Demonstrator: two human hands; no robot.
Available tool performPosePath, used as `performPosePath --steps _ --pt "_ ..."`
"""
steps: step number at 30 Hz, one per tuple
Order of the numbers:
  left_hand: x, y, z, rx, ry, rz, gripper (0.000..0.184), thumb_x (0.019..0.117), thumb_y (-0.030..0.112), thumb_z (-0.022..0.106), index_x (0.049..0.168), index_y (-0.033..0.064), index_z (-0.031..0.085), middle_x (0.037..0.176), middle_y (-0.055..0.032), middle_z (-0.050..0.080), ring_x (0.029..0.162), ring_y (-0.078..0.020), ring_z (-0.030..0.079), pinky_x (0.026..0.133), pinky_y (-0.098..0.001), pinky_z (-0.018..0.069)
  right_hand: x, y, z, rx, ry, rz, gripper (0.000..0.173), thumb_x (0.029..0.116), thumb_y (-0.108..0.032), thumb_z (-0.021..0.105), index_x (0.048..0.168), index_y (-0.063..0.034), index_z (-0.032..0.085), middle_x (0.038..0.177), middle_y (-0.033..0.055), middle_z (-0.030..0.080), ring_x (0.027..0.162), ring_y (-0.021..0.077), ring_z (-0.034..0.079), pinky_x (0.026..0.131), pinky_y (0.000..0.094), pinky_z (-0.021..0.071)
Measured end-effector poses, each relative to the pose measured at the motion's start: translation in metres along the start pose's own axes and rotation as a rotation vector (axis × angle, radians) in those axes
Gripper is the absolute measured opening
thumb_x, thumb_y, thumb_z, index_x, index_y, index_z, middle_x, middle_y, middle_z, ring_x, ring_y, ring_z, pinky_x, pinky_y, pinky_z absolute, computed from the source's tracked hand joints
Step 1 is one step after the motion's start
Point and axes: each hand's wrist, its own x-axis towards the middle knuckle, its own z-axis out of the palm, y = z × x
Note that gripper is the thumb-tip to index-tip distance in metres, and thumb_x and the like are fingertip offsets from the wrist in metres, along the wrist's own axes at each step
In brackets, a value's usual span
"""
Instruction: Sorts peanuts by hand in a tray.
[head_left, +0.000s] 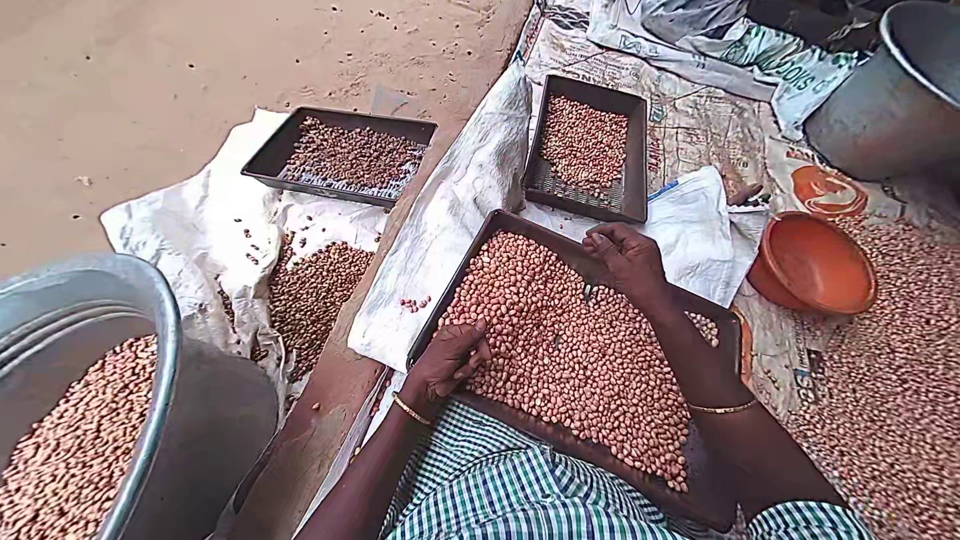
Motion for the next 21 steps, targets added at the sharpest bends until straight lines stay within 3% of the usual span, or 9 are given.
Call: performPosePath --steps 2,5,7,9,12,15,18,21 --pt "-0.001 -0.002 -0.002 -0.017 -0.004 0.003 0.056 0.1085 0.01 0.028 0.065 0.0144 0.063 0.052 0.0102 0.058 0.038 0.007 0.043 0.038 -0.0089 0.0345 -0.033 0.053 -0.007 -0.181 -0.054 -0.028 0.03 0.1044 0.0 0.046 0.124 0.0128 0.064 0.123 0.0304 0.067 0.115 0.0424 0.065 0.103 0.054 0.0473" --pt "-0.001 -0.008 -0.007 -0.051 -0.038 0.017 0.056 0.108 0.013 0.031 0.068 0.0138 0.069 0.055 0.0081 0.063 0.04 0.0063 0.049 0.04 -0.0083 0.0391 -0.062 0.107 -0.009 -0.315 -0.193 -0.119 0.036 0.1006 0.008 0.043 0.131 0.0123 0.06 0.135 0.0319 0.06 0.126 0.051 0.058 0.11 0.0571 0.0423" --pt "0.0 -0.01 -0.011 -0.051 -0.063 0.03 0.049 0.1076 0.021 0.042 0.07 0.0144 0.073 0.055 0.0075 0.063 0.041 0.0057 0.05 0.041 -0.0086 0.0409 -0.058 0.12 0.002 -0.277 -0.195 -0.165 0.035 0.1005 0.007 0.044 0.13 0.0114 0.062 0.133 0.0306 0.063 0.125 0.0491 0.059 0.109 0.0539 0.043" --pt "0.0 -0.01 -0.013 -0.032 -0.074 0.026 0.042 0.1039 0.032 0.055 0.068 0.0177 0.072 0.054 0.0097 0.06 0.042 0.0065 0.049 0.041 -0.0083 0.0391 -0.05 0.118 0.018 -0.188 -0.155 -0.21 0.028 0.1001 0.003 0.049 0.118 0.0114 0.069 0.122 0.0298 0.067 0.118 0.0462 0.063 0.106 0.0498 0.0461" --pt "-0.001 -0.009 -0.015 -0.029 -0.068 0.01 0.041 0.1039 0.032 0.056 0.068 0.0178 0.071 0.054 0.0105 0.059 0.042 0.0071 0.047 0.041 -0.0076 0.0381 -0.058 0.106 0.043 -0.023 -0.166 -0.34 0.02 0.0957 -0.001 0.059 0.1 0.0105 0.074 0.104 0.0265 0.073 0.103 0.0392 0.07 0.097 0.0438 0.0522" --pt "-0.002 -0.009 -0.017 -0.016 -0.064 -0.006 0.043 0.1052 0.032 0.053 0.069 0.017 0.071 0.055 0.0104 0.06 0.042 0.007 0.047 0.041 -0.0076 0.0381 -0.102 0.08 0.056 0.15 -0.294 -0.381 0.02 0.0928 -0.006 0.06 0.093 0.0074 0.076 0.1 0.0227 0.074 0.102 0.0349 0.07 0.097 0.0426 0.0508" --pt "-0.002 -0.009 -0.019 0.005 -0.075 -0.008 0.042 0.1044 0.035 0.055 0.069 0.0181 0.071 0.056 0.0107 0.06 0.042 0.0074 0.047 0.04 -0.0074 0.038 -0.149 0.058 0.065 0.307 -0.421 -0.409 0.023 0.0964 -0.015 0.062 0.092 -0.0002 0.078 0.101 0.0168 0.074 0.105 0.0283 0.068 0.099 0.0417 0.048" --pt "0.0 -0.01 -0.022 0.04 -0.113 0.0 0.042 0.1041 0.039 0.055 0.071 0.0188 0.072 0.057 0.0113 0.061 0.042 0.007 0.047 0.041 -0.0078 0.0384 -0.166 0.036 0.08 0.411 -0.52 -0.49 0.026 0.1004 -0.018 0.057 0.103 -0.0018 0.078 0.107 0.0169 0.074 0.109 0.0316 0.067 0.102 0.0482 0.044"
